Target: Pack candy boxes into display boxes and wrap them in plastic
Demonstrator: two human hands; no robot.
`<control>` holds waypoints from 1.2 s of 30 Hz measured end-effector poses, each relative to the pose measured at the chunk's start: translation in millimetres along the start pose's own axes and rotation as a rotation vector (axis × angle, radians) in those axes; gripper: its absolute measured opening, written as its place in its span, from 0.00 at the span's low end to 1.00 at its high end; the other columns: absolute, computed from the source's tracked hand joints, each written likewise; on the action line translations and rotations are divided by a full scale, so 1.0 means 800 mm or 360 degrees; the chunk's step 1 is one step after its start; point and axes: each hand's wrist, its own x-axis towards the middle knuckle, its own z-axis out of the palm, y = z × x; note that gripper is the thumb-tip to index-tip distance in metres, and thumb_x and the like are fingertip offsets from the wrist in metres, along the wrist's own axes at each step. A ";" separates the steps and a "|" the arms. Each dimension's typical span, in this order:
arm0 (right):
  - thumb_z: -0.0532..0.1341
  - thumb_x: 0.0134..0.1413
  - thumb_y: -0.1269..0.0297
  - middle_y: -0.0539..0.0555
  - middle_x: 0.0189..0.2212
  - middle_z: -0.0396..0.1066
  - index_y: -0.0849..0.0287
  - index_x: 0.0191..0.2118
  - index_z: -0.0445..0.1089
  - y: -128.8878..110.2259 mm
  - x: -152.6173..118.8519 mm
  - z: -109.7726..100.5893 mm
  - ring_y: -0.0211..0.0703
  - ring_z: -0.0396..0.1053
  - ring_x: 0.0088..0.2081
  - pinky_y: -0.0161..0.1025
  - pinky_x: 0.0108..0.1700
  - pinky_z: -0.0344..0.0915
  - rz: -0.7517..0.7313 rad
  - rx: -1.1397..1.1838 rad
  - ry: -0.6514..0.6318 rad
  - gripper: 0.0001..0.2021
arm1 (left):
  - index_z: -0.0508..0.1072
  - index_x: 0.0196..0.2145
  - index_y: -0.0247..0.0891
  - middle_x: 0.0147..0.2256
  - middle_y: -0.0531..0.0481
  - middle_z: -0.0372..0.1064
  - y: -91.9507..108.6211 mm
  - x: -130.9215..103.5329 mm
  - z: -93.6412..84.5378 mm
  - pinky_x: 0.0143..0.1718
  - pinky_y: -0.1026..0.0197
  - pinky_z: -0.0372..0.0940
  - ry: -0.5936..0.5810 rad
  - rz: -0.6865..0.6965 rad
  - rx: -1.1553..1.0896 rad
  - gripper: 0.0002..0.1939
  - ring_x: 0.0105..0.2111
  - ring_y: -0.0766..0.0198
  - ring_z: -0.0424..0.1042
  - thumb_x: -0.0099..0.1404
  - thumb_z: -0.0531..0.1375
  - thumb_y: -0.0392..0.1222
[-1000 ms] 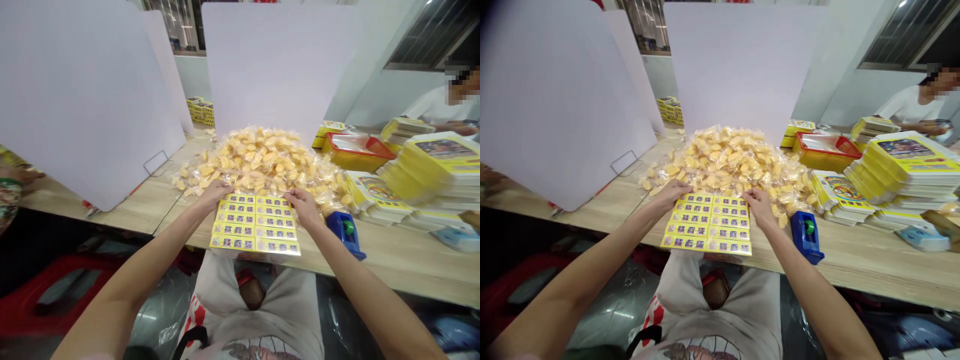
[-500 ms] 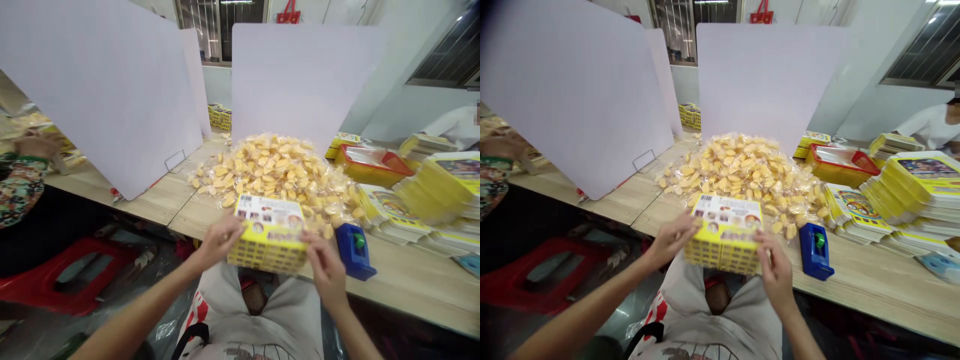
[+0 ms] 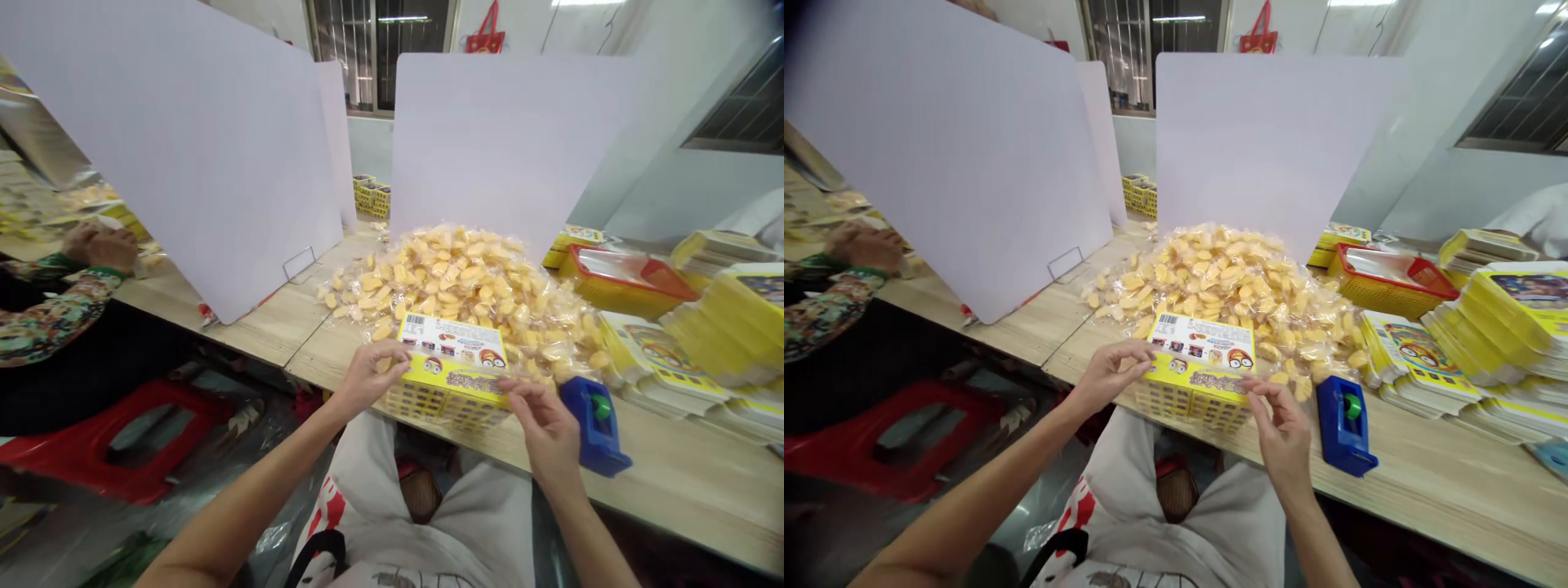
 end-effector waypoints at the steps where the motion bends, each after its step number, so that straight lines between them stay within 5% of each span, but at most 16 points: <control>1: 0.64 0.55 0.63 0.56 0.38 0.77 0.56 0.35 0.69 -0.006 -0.002 -0.005 0.51 0.74 0.45 0.58 0.58 0.63 -0.0012 -0.0010 -0.0013 0.05 | 0.76 0.28 0.38 0.35 0.45 0.73 0.007 -0.004 -0.005 0.47 0.56 0.64 0.0005 0.0002 0.0062 0.05 0.42 0.57 0.73 0.61 0.62 0.38; 5: 0.64 0.55 0.67 0.54 0.37 0.77 0.55 0.35 0.71 -0.032 -0.039 -0.030 0.50 0.76 0.43 0.58 0.62 0.59 -0.0110 -0.0098 -0.0225 0.02 | 0.79 0.36 0.41 0.30 0.49 0.67 0.029 -0.053 -0.021 0.39 0.60 0.63 -0.0015 -0.0273 0.0127 0.09 0.33 0.62 0.67 0.58 0.61 0.38; 9: 0.63 0.54 0.70 0.53 0.35 0.77 0.54 0.36 0.72 -0.042 -0.116 -0.057 0.52 0.77 0.42 0.58 0.61 0.63 -0.0019 -0.0180 -0.0424 0.04 | 0.70 0.47 0.41 0.34 0.49 0.69 0.027 -0.145 -0.013 0.37 0.52 0.69 0.0124 -0.1251 -0.0985 0.21 0.32 0.58 0.71 0.58 0.60 0.51; 11: 0.64 0.53 0.70 0.53 0.36 0.76 0.54 0.36 0.72 -0.039 -0.157 -0.067 0.53 0.76 0.43 0.58 0.60 0.65 0.0056 -0.0220 -0.0500 0.05 | 0.69 0.44 0.37 0.34 0.43 0.72 0.022 -0.193 0.001 0.35 0.44 0.70 0.0005 -0.1741 -0.1534 0.29 0.33 0.51 0.74 0.59 0.56 0.66; 13: 0.64 0.53 0.70 0.54 0.37 0.76 0.54 0.36 0.72 -0.032 -0.192 -0.074 0.54 0.76 0.45 0.58 0.59 0.65 0.0151 -0.0247 -0.0534 0.04 | 0.71 0.38 0.32 0.32 0.38 0.74 0.019 -0.234 0.019 0.35 0.43 0.70 -0.0142 -0.1979 -0.1744 0.36 0.32 0.47 0.76 0.55 0.54 0.73; 18: 0.64 0.53 0.70 0.54 0.38 0.76 0.55 0.36 0.72 -0.008 -0.240 -0.075 0.53 0.75 0.46 0.61 0.62 0.60 0.0237 -0.0295 -0.0513 0.04 | 0.74 0.27 0.29 0.25 0.42 0.74 0.012 -0.289 0.047 0.34 0.57 0.70 0.0069 -0.1841 -0.1320 0.24 0.26 0.58 0.75 0.46 0.72 0.55; 23: 0.63 0.55 0.70 0.54 0.40 0.75 0.56 0.37 0.71 0.005 -0.247 -0.076 0.52 0.73 0.48 0.61 0.64 0.56 0.0147 -0.0364 -0.0656 0.04 | 0.76 0.28 0.28 0.27 0.38 0.75 0.016 -0.306 0.045 0.33 0.56 0.71 0.0126 -0.1835 -0.1472 0.38 0.26 0.57 0.76 0.52 0.58 0.73; 28: 0.62 0.55 0.68 0.55 0.42 0.75 0.56 0.37 0.70 0.010 -0.253 -0.085 0.54 0.72 0.51 0.62 0.63 0.57 0.0093 -0.0466 -0.0683 0.03 | 0.77 0.25 0.29 0.24 0.43 0.74 0.015 -0.323 0.048 0.33 0.60 0.70 0.0137 -0.1670 -0.1174 0.18 0.25 0.62 0.74 0.44 0.73 0.47; 31: 0.62 0.55 0.68 0.55 0.43 0.75 0.55 0.38 0.70 -0.001 -0.252 -0.087 0.53 0.72 0.50 0.64 0.64 0.52 -0.0023 -0.0556 -0.0820 0.04 | 0.77 0.24 0.30 0.23 0.44 0.74 0.013 -0.331 0.050 0.32 0.61 0.69 0.0115 -0.1650 -0.1126 0.14 0.24 0.63 0.73 0.45 0.71 0.45; 36: 0.65 0.51 0.70 0.55 0.43 0.74 0.54 0.41 0.72 -0.043 -0.242 -0.032 0.51 0.72 0.46 0.62 0.63 0.53 -0.0436 -0.0657 -0.0784 0.10 | 0.78 0.24 0.34 0.25 0.45 0.76 0.019 -0.334 0.053 0.35 0.60 0.67 0.0099 -0.1497 -0.0985 0.10 0.26 0.63 0.73 0.49 0.69 0.44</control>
